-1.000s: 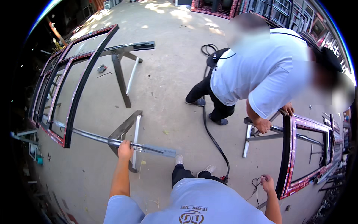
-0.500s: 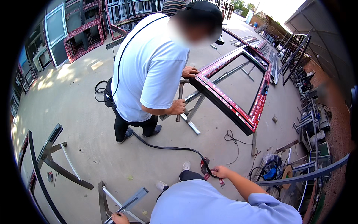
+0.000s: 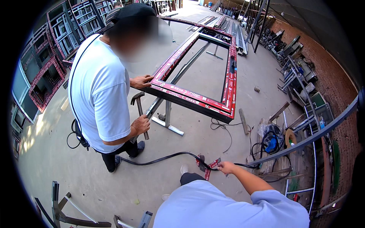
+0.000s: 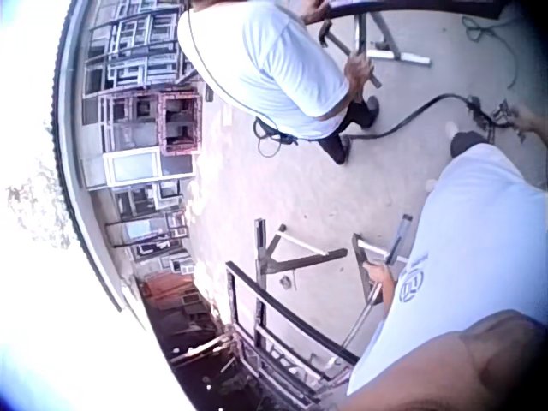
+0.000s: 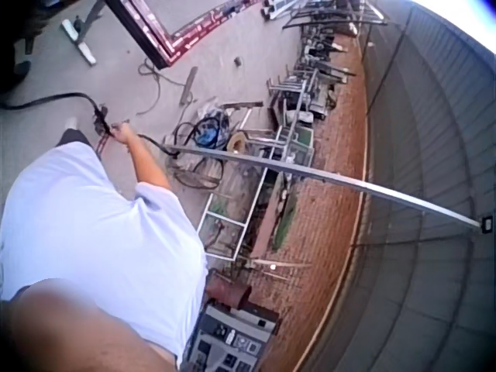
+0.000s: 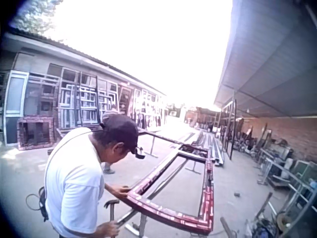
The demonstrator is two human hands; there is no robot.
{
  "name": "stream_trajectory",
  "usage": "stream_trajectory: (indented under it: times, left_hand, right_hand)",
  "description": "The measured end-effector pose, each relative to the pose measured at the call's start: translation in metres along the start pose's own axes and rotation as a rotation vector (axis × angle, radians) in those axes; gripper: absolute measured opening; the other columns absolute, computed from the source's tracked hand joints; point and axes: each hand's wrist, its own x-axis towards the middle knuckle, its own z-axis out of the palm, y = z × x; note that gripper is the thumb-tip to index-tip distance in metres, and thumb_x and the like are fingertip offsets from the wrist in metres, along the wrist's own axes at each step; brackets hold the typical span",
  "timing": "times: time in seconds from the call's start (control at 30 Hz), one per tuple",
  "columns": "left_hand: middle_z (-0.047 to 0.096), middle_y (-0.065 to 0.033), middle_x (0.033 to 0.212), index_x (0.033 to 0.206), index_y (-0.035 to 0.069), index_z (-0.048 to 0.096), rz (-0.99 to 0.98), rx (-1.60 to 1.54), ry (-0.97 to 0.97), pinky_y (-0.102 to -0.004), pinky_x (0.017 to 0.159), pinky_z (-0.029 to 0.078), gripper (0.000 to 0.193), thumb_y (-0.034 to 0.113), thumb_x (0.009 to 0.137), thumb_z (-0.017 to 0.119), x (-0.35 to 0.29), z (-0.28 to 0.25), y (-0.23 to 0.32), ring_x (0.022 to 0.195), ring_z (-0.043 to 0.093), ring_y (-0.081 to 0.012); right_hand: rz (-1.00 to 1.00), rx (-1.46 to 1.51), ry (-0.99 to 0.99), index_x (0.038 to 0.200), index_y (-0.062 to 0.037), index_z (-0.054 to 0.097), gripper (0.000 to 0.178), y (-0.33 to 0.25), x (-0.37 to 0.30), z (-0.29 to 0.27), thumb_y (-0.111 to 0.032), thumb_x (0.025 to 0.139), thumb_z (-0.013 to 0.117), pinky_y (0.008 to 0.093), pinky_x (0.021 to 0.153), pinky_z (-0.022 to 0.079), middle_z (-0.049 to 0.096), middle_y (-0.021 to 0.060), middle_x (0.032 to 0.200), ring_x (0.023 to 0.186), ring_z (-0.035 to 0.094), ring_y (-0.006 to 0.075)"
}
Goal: The person assembles a large window frame by aligning and tapping metal components into place using a rubber mallet. They insert a black rubber seal into the frame groove and adjust the frame sections with assistance from two coworkers.
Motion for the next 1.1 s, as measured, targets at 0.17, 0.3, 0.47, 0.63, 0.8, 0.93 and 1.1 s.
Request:
stream_trajectory:
  times: [0.17, 0.3, 0.47, 0.63, 0.8, 0.93, 1.1]
  left_hand:
    - [0.071, -0.0319, 0.112, 0.123, -0.006, 0.069, 0.224, -0.255, -0.44, -0.05, 0.092, 0.056, 0.036, 0.025, 0.105, 0.063, 0.038, -0.005, 0.105, 0.101, 0.07, -0.0445]
    - [0.054, -0.0099, 0.077, 0.088, -0.001, 0.064, 0.034, -0.65, -0.577, -0.0379, 0.068, 0.045, 0.029, 0.022, 0.105, 0.065, 0.031, 0.032, 0.213, 0.075, 0.057, -0.0191]
    - [0.062, -0.0113, 0.082, 0.082, -0.001, 0.065, 0.503, -0.718, -0.42, -0.0351, 0.071, 0.047, 0.03, 0.019, 0.104, 0.068, 0.017, 0.009, 0.37, 0.077, 0.059, -0.0202]
    - [0.06, -0.0112, 0.069, 0.077, 0.0, 0.062, 0.477, -0.847, -0.587, -0.0368, 0.061, 0.046, 0.036, 0.022, 0.104, 0.069, 0.024, -0.009, 0.484, 0.062, 0.058, -0.0216]
    - [0.057, -0.0159, 0.061, 0.075, 0.001, 0.058, 0.584, -0.668, -0.712, -0.0422, 0.055, 0.043, 0.043, 0.032, 0.104, 0.07, 0.05, -0.031, 0.58, 0.054, 0.055, -0.0307]
    - [0.06, -0.0184, 0.069, 0.082, 0.002, 0.061, 0.68, -0.77, -0.648, -0.0471, 0.056, 0.043, 0.042, 0.037, 0.104, 0.068, 0.072, -0.008, 0.653, 0.061, 0.058, -0.039]
    - [0.062, -0.0141, 0.077, 0.089, 0.005, 0.066, 0.852, -0.914, -0.474, -0.0478, 0.069, 0.045, 0.028, 0.03, 0.102, 0.067, 0.111, 0.042, 0.742, 0.074, 0.061, -0.0369]
  right_hand:
    - [-0.244, -0.112, 0.03, 0.121, -0.0092, 0.074, 0.03, -0.054, 0.033, -0.038, -0.03, 0.1, 0.068, 0.048, 0.082, 0.058, 0.076, 0.0159, 0.099, 0.092, 0.074, 0.0357]
    - [-0.438, 0.093, 0.259, 0.112, -0.005, 0.074, 0.025, -0.1, 0.069, -0.1, -0.025, 0.097, 0.07, 0.0479, 0.087, 0.056, 0.072, 0.0159, 0.101, 0.1, 0.069, 0.0374]
    - [-0.597, 0.08, 0.624, 0.105, -0.0034, 0.074, 0.016, -0.099, 0.114, -0.181, -0.014, 0.092, 0.073, 0.0448, 0.087, 0.055, 0.068, 0.0141, 0.098, 0.1, 0.066, 0.0359]
    - [-0.532, 0.007, 0.849, 0.103, -0.0019, 0.073, 0.018, -0.064, 0.138, -0.263, -0.01, 0.088, 0.078, 0.0453, 0.093, 0.054, 0.068, 0.0135, 0.107, 0.106, 0.065, 0.035]
    - [-0.43, -0.055, 0.871, 0.11, -0.0008, 0.074, 0.022, -0.045, 0.178, -0.302, -0.013, 0.092, 0.074, 0.0454, 0.102, 0.052, 0.068, 0.0148, 0.12, 0.117, 0.063, 0.036]
    - [-0.477, -0.253, 0.822, 0.11, -0.0017, 0.075, 0.022, -0.042, 0.206, -0.311, -0.016, 0.094, 0.072, 0.0485, 0.112, 0.046, 0.068, 0.0159, 0.128, 0.126, 0.061, 0.0366]
    - [-0.48, -0.458, 0.603, 0.106, -0.0047, 0.077, 0.021, -0.047, 0.216, -0.343, -0.021, 0.097, 0.068, 0.0536, 0.119, 0.038, 0.072, 0.0126, 0.123, 0.128, 0.061, 0.0339]
